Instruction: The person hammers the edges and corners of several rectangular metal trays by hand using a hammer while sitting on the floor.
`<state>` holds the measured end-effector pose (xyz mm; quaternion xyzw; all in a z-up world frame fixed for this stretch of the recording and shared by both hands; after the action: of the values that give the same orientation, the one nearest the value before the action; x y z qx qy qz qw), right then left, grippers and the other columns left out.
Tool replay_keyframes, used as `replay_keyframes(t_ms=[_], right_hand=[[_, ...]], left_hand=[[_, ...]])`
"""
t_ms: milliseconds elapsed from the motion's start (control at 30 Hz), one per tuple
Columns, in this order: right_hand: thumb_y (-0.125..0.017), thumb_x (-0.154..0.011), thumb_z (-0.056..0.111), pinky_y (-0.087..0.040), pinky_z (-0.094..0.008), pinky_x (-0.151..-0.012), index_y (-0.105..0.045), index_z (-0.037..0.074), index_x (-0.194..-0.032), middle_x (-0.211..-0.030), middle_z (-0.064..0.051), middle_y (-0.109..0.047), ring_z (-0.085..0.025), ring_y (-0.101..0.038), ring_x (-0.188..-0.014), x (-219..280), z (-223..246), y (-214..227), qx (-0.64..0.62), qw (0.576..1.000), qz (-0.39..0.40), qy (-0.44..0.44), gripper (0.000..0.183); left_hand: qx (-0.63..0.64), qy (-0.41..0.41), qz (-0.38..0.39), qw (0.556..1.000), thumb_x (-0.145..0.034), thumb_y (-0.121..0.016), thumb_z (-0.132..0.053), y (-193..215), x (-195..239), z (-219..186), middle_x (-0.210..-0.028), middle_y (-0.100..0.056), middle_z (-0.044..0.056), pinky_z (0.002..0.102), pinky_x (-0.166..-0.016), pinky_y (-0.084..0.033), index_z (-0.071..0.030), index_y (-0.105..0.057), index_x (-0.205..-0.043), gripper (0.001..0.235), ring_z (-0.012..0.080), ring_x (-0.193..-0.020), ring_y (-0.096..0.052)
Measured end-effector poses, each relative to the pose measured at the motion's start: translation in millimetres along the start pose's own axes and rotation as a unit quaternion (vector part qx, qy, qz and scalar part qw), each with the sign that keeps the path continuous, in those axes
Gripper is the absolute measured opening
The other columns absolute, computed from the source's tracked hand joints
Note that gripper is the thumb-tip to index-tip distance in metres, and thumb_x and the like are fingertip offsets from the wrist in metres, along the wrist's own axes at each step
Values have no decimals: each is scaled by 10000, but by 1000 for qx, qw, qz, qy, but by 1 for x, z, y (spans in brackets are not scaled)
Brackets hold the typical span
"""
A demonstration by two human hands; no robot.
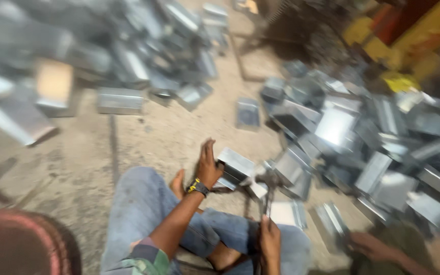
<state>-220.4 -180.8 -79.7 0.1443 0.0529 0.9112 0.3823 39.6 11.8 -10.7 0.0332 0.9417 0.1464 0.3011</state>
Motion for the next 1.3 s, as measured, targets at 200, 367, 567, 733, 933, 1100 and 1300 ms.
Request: replay_keyframes(t_ms=[200, 367, 567, 733, 933, 1100, 1300], right_hand=[[-429, -980, 636, -212, -344, -306, -380, 99, -622, -455, -55, -334, -181, -288, -323, -24, -63, 2, -162, 964, 131, -165, 647], [-400, -1001, 625, -287, -354, -355, -407, 81, -646, -496, -58, -357, -182, -320, -369, -41, -75, 6, -117, 977, 61, -168, 650], [-377, -996, 667, -250, -339, -342, -398, 88, -657, -507, -42, -323, -156, -285, -362, -41, -73, -8, -151, 959, 127, -202, 671], [-455, -971, 619, -248, -342, -350, -508, 78, -746, -534, -51, -402, -151, -301, -368, -36, -78, -8, -116, 970, 32, -212, 588], [-513, -958, 635, -249, -325, -347, -545, 60, -771, -529, -23, -392, -139, -323, -370, -30, -77, -11, -108, 975, 40, -187, 606], [-562, -952, 604, -261, -293, -357, -526, 105, -776, -542, 26, -403, -100, -344, -393, -12, -69, -13, -115, 975, 38, -184, 531], [-564, -944, 593, -269, -299, -351, -533, 111, -787, -536, 22, -414, -112, -346, -381, 3, -62, -11, -110, 973, 0, -203, 508]], left_hand=[[-131, 140, 226, 955, -1012, -515, -219, -41, 29, 79, -968, -699, 273, 534, -816, -549, -4, -669, -1015, 264, 467, -917, -680], [-47, 240, 314, 917, -955, -554, -235, -42, 24, 116, -732, -709, 248, 436, -692, -623, 18, -690, -834, 311, 380, -685, -762], [336, 245, 27, 909, -962, -563, -374, 84, -212, 87, -1262, -522, 251, 499, -934, -493, -23, -435, -1300, 504, 354, -1115, -581], [283, 276, -239, 887, -906, -492, -543, 231, -337, 90, -1543, -369, 190, 516, -1022, -498, -93, -197, -1550, 839, 356, -1303, -527], [159, 386, -188, 889, -978, -573, -492, 137, -174, 183, -929, -693, 81, 311, -587, -586, -13, -435, -1355, 625, 168, -736, -710], [6, 517, 111, 849, -1013, -474, -562, -34, 17, 182, -1234, -614, 249, 469, -957, -461, -77, -413, -1447, 654, 396, -1138, -584], [-73, 381, 58, 920, -1036, -389, -539, -106, 84, 152, -1238, -608, 354, 607, -918, -492, -67, -407, -1408, 601, 567, -1107, -593]])
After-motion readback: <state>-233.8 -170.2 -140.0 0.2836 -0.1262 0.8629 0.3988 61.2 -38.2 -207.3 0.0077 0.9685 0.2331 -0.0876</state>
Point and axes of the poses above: each hand's wrist, its own x-axis away from the middle knuckle, its own y-axis out of the back of the hand, z = x × y, the point moved 5 cm from there along -x, towards the middle knuckle
